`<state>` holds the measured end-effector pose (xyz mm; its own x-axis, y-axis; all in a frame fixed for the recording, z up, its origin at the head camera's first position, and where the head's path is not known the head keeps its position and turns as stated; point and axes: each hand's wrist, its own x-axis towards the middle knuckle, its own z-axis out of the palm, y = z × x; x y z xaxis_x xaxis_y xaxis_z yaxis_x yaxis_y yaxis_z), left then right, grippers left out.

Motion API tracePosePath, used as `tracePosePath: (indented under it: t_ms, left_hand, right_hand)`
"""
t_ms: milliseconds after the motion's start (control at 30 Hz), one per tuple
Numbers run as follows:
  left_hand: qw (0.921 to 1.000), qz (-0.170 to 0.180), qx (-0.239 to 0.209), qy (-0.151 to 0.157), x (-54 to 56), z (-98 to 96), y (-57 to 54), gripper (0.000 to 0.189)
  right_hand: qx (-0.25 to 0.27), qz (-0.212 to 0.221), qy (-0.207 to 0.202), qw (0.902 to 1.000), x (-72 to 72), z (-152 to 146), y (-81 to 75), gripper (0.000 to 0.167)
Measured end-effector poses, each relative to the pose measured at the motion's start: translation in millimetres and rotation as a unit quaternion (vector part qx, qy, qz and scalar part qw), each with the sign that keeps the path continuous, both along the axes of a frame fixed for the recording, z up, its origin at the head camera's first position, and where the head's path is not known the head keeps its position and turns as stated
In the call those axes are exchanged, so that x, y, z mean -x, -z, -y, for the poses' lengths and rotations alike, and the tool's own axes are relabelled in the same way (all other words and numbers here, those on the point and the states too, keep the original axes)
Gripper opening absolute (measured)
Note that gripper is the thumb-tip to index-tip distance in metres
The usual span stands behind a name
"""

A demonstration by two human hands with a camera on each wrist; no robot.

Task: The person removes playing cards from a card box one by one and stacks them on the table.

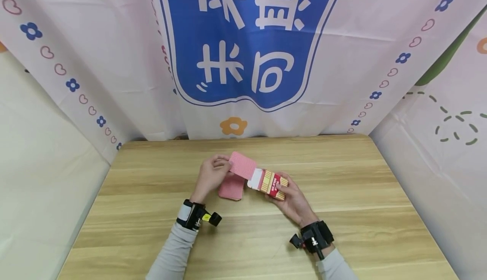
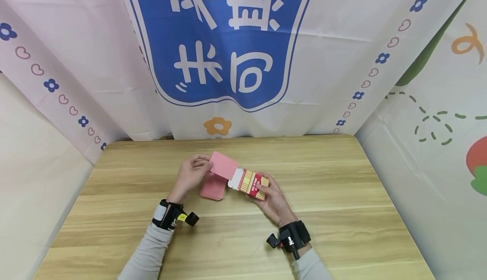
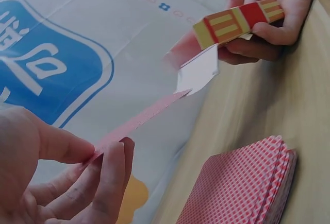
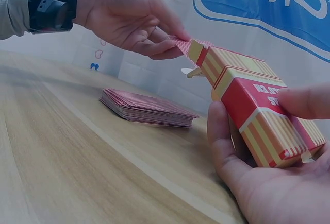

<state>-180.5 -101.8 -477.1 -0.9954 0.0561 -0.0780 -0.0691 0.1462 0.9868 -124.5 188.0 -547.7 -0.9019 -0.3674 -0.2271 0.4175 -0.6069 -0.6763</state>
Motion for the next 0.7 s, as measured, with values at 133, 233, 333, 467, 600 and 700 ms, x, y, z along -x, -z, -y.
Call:
tracePosePath:
  t_ms: [133,233,333,467,600,700]
  left_hand:
    - [0.9999,-0.007,0.004,-0.01,2.3,5.2,-2.5,0.028]
    - [0.9997,-0.009,0.006,-0.02,4.3,8.5,-2.7,0.029]
    - [0.9993,-0.008,0.006,-0.037,6.1,11.2,-1.7,0.029]
    - [0.9985,-0.009,0.008,-0.054,8.3,15.2,1.5,0.03]
    - [0.9976,-0.007,0.032,-0.061,8.8,16.9,5.8,0.028]
    - [0.9964,-0.011,0.061,-0.057,8.7,15.7,10.3,0.025]
  right_hand:
    - [-0.001,-0.005,0.0,1.0,1.0,0,0.3,0.06]
    - [-0.001,-0.005,0.0,1.0,1.3,0,0.4,0.059]
    - [0.0,-0.005,0.0,1.0,1.5,0,0.8,0.057]
    - [0.001,-0.004,0.002,1.0,1.6,0,1.1,0.053]
    - [-0.001,-0.002,0.003,1.0,1.3,0,1.2,0.049]
    - [-0.001,0.0,0.004,1.0,1.2,0,1.5,0.05]
